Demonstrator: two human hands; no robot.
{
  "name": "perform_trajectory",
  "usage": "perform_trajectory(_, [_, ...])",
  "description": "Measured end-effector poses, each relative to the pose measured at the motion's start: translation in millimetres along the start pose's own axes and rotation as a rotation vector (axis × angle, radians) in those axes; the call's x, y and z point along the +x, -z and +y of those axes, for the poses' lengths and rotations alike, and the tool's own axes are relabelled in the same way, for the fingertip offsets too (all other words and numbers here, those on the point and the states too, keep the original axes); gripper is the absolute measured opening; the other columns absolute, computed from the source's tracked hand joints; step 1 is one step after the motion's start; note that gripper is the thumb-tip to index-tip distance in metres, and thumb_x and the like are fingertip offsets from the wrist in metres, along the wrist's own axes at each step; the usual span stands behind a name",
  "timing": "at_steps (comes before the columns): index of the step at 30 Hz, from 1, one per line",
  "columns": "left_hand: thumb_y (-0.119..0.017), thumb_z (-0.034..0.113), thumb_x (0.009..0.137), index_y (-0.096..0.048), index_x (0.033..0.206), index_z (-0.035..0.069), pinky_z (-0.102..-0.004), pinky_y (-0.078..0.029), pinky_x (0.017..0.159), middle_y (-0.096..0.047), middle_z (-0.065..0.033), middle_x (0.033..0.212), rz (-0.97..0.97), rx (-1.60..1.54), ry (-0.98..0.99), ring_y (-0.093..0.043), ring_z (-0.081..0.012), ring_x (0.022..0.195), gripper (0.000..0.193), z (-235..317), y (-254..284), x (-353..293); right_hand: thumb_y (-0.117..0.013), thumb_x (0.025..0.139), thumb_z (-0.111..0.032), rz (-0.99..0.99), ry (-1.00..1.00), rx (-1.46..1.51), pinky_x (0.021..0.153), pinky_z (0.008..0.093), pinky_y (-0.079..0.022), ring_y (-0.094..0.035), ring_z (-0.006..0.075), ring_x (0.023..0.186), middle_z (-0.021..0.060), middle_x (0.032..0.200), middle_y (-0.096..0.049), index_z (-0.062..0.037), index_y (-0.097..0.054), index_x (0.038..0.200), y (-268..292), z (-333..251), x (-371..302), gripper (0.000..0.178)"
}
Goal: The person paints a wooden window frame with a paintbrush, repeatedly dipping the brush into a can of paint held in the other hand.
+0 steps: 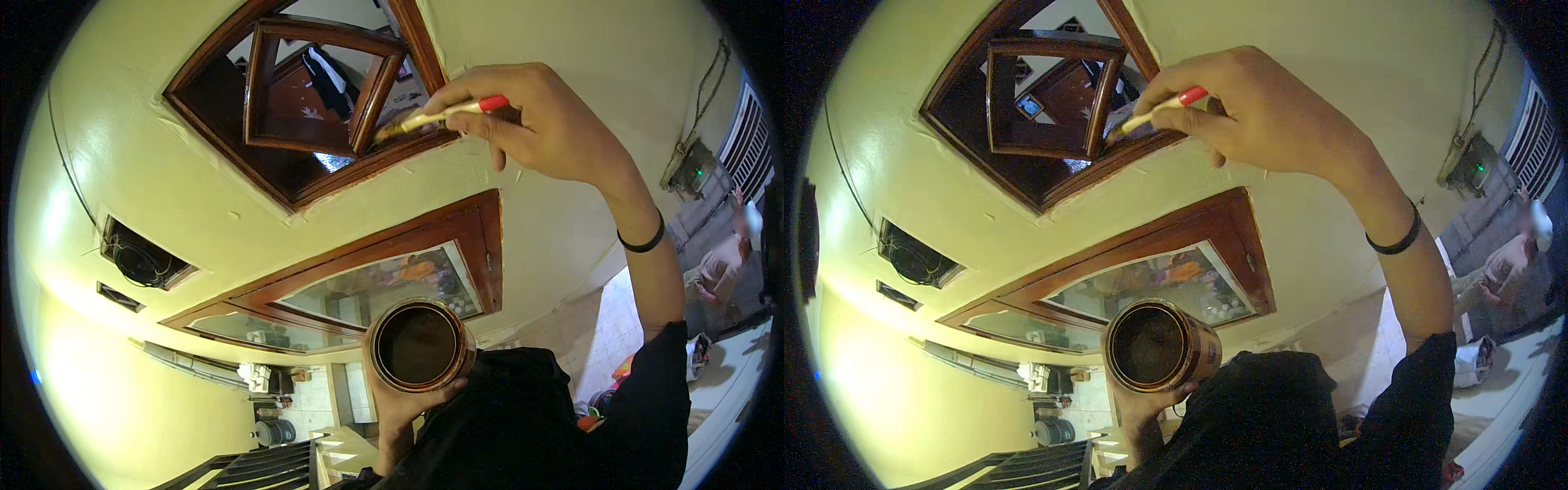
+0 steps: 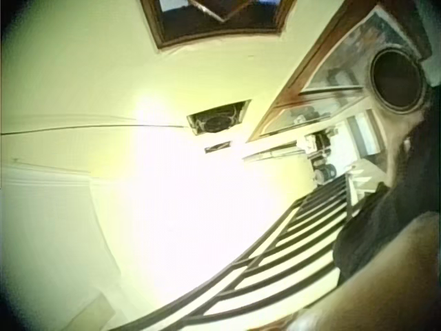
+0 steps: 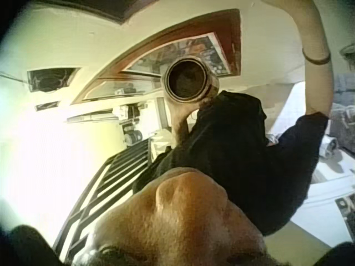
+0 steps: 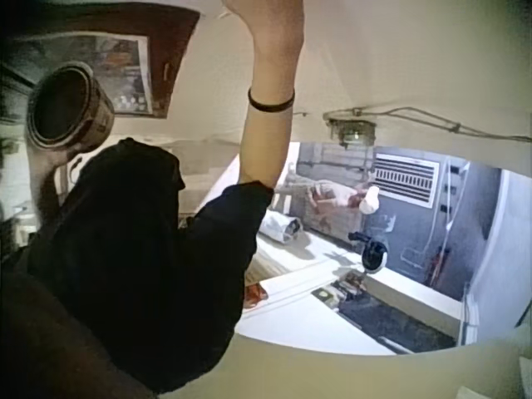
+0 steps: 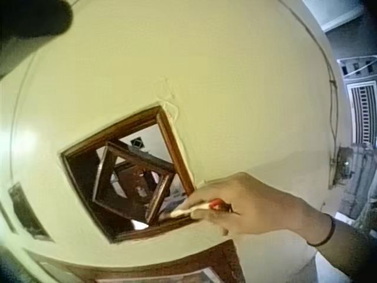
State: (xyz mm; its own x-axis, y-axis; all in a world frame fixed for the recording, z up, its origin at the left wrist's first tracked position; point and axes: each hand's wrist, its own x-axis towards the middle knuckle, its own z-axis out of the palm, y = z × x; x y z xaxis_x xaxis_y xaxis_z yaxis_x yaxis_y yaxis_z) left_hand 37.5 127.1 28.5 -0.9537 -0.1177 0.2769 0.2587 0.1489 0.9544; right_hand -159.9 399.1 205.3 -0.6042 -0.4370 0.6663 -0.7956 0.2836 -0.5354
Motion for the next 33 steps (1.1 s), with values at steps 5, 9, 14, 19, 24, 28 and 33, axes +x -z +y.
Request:
perform_trajectory(5, [-0.107, 0.026, 0.046, -0.036, 0.155, 0.002, -0.0479, -0.047, 0.117, -0.055, -0.0178, 0.146, -0.009, -0.009, 0.004, -0.056, -0.0317, 0.136, 0.133, 6.3, -1.4, 6.1, -0.067, 0.104, -0.009, -0.086, -0.005, -0.073, 0.054, 0.0279, -0.057, -0.068, 0.0139, 0.061, 0.0119, 0.103, -0.074, -0.0025, -0.073, 0.124, -12.0, -4.9, 8.3, 0.021])
perform_trajectory(9, [-0.108, 0.028, 0.047, -0.036, 0.154, 0.001, -0.0481, -0.048, 0.116, -0.056, -0.0179, 0.145, 0.029, -0.028, 0.02, -0.057, -0.0318, 0.135, 0.132, 17.4, 1.7, 0.0, -0.067, 0.105, -0.015, -0.03, 0.031, 0.114, 0.051, 0.0268, -0.051, -0.068, 0.0133, 0.054, 0.0083, 0.082, -0.074, -0.0055, -0.076, 0.12, -12.9, -14.2, -7.7, 0.02])
perform_trajectory(14, [-0.109, 0.032, 0.052, -0.029, 0.155, -0.003, -0.0498, -0.048, 0.118, -0.052, -0.0217, 0.147, -0.044, -0.056, -0.024, -0.056, -0.0337, 0.138, 0.134, 2.3, 5.7, 4.9, -0.062, 0.109, -0.021, 0.015, -0.27, 0.333, 0.044, 0.0236, -0.046, -0.067, 0.0113, 0.052, 0.0083, 0.087, -0.076, 0.001, -0.071, 0.123, 9.3, -20.2, -54.5, 0.028])
perform_trajectory(19, [-0.109, 0.032, 0.053, -0.029, 0.155, -0.002, -0.0492, -0.049, 0.117, -0.053, -0.0224, 0.147, -0.09, -0.03, -0.037, -0.057, -0.0346, 0.138, 0.133, 2.9, 6.5, 9.4, -0.06, 0.111, -0.028, 0.228, -0.333, 0.363, 0.04, 0.0233, -0.044, -0.064, 0.0129, 0.047, 0.014, 0.086, -0.075, 0.0078, -0.067, 0.122, 3.5, -23.6, -111.5, 0.038])
perform_trajectory(24, [-0.108, 0.03, 0.048, -0.034, 0.154, -0.001, -0.0492, -0.046, 0.119, -0.057, -0.0191, 0.145, -0.108, -0.147, 0.033, -0.058, -0.0322, 0.135, 0.133, -4.0, 0.1, 16.9, -0.061, 0.11, -0.032, 0.449, -0.458, 0.334, 0.04, 0.023, -0.043, -0.064, 0.0129, 0.048, 0.0167, 0.083, -0.074, 0.0067, -0.067, 0.114, 8.1, -35.9, -139.7, 0.04])
perform_trajectory(28, [-0.109, 0.03, 0.052, -0.029, 0.154, -0.002, -0.0496, -0.048, 0.117, -0.054, -0.0226, 0.146, -0.18, -0.073, 0.008, -0.057, -0.0339, 0.137, 0.134, -2.4, 1.0, 22.6, -0.063, 0.11, -0.024, 0.544, -0.333, 0.16, 0.043, 0.022, -0.044, -0.065, 0.0122, 0.051, 0.0157, 0.085, -0.074, 0.0066, -0.067, 0.113, -3.3, -56.8, -117.7, 0.031])
perform_trajectory(33, [-0.109, 0.03, 0.051, -0.03, 0.153, -0.002, -0.0497, -0.048, 0.117, -0.055, -0.0215, 0.145, -0.183, -0.074, 0.012, -0.057, -0.0328, 0.137, 0.133, 0.4, 9.3, 20.6, -0.075, 0.098, -0.008, 0.31, -0.107, -0.117, 0.055, 0.026, -0.052, -0.072, 0.015, 0.067, 0.0113, 0.096, -0.076, -0.0017, -0.073, 0.115, -29.1, -70.8, -50.1, 0.019])
